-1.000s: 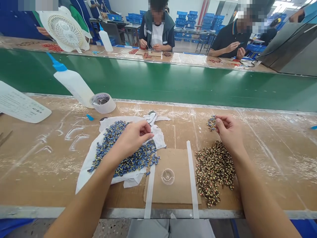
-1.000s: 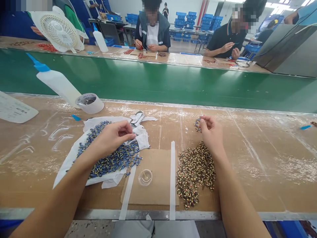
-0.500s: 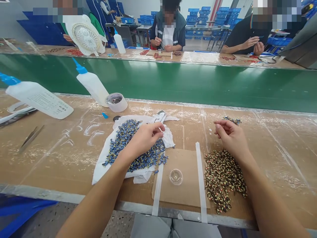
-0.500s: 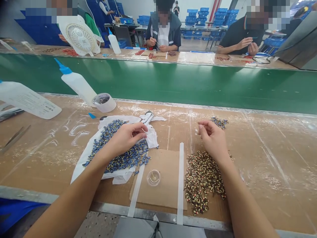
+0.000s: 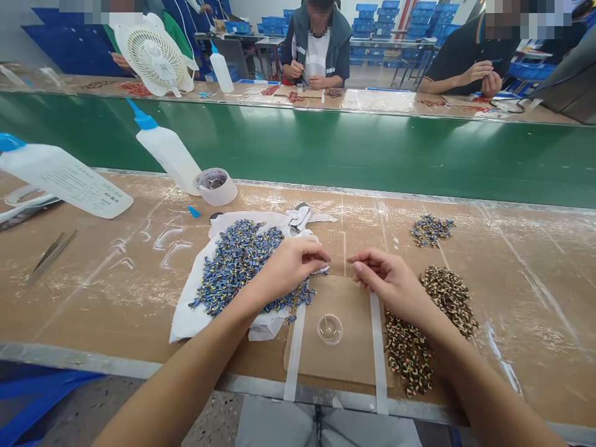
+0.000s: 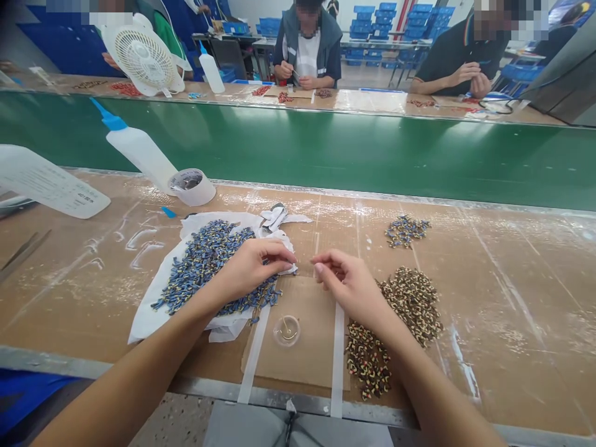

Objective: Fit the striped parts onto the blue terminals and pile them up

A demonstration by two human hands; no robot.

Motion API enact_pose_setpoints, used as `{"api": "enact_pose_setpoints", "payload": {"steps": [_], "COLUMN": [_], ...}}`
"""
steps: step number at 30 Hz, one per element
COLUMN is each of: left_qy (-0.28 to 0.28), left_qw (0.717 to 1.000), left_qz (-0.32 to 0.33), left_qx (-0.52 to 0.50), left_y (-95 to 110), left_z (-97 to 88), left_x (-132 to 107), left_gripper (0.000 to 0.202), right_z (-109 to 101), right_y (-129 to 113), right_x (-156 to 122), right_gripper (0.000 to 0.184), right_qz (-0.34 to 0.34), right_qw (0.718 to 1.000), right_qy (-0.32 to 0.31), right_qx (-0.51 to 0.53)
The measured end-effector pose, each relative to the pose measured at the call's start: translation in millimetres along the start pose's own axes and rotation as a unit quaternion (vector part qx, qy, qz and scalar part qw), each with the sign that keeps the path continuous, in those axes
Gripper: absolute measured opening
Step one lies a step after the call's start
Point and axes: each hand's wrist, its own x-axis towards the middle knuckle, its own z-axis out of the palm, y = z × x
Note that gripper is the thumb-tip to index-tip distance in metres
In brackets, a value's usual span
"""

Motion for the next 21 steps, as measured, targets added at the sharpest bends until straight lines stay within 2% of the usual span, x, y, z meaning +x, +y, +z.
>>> {"api": "enact_pose_setpoints", "payload": {"steps": [3, 5, 8, 15, 21], "left_qy": [-0.003, -0.024, -0.058, -0.017, -0.031], "left_qw": [0.998, 0.991, 0.977, 0.981, 0.970], "left_qz": [-0.011, -0.030, -0.045, -0.046, -0.088], "left_qx": [-0.064, -0.130, -0.199, -0.189, -0.224], "left_y": [2, 2, 2, -2, -9], "left_z": [1.8, 3.0, 4.2, 6.2, 13.6], "left_x": [-1, -1, -1, 1, 0], "left_gripper": [0.013, 0.012, 0.013, 0.016, 0.025], "right_z": [6, 9, 18, 38, 34], "right_y": [-5, -9, -12, -8, -9], "right_x": [-5, -8, -13, -17, -14], "right_gripper": [0.018, 0.018, 0.017, 0.014, 0.013], "right_qz": [0.001, 0.004, 0.004, -0.015, -0.040], "right_qw": [0.996, 0.991, 0.984, 0.986, 0.985], "right_qy": [-0.084, -0.134, -0.177, -0.165, -0.159], "right_qx": [0.010, 0.003, -0.017, -0.029, -0.045]}}
